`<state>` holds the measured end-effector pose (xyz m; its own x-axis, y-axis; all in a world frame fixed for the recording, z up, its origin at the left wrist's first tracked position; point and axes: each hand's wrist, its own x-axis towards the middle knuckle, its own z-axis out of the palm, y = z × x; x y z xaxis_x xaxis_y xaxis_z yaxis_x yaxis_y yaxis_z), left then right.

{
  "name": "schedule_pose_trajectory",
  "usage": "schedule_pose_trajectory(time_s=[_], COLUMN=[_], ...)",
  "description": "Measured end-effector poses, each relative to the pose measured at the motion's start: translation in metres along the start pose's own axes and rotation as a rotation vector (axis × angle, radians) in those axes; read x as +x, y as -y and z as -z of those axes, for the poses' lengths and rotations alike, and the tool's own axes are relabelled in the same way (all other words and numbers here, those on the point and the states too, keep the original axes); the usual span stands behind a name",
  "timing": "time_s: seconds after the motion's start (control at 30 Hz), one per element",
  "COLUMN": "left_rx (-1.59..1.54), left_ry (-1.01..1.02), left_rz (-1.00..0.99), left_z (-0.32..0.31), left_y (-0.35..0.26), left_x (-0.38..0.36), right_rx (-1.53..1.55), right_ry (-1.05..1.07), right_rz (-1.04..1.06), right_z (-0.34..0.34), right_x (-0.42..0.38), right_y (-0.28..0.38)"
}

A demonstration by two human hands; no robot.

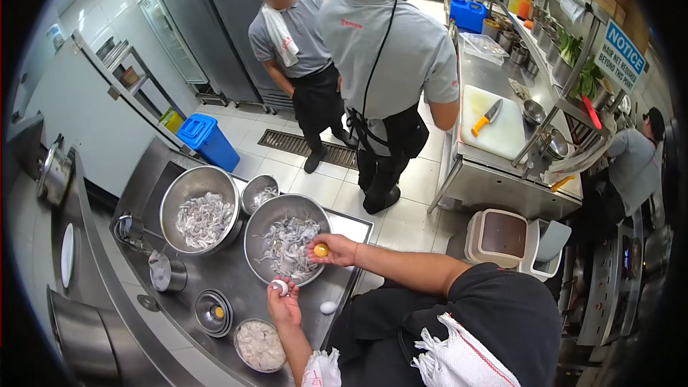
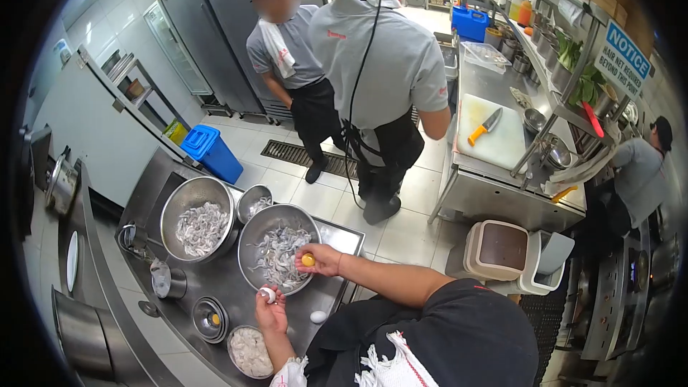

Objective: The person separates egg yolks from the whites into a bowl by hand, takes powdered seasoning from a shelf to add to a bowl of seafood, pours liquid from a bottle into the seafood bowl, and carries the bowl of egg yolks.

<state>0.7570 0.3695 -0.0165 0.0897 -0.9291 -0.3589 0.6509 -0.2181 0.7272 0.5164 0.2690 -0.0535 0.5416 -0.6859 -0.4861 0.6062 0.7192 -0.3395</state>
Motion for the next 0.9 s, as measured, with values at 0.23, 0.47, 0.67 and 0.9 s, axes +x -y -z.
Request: schedule_pose_trajectory(time_s=[0.23,0.47,0.67,0.9], left_rx=[0.140,0.423,0.700,1.097], left_ry=[0.149,0.334,0.438,0.762], left_rz=[0.218,0.549,0.918,1.061], left_z=[-0.062,-0.175,-0.260,-0.331], left_y=[0.056,0.179,0.352,0.587], left_x=[-0.017,-0.048,-0.084,-0.119], right_rx=[0.124,0.262,0.397,0.552], right_ry=[0.019,-0.211,-0.440,-0.826], right_rz=[0.283,0.637,0.905,1.003], right_z=[0.081,0.217,0.348,0.414], right_x=[-0.114,-0.300,-0.448,-0.587], right_y=[0.057,0.079,0.034,-0.024])
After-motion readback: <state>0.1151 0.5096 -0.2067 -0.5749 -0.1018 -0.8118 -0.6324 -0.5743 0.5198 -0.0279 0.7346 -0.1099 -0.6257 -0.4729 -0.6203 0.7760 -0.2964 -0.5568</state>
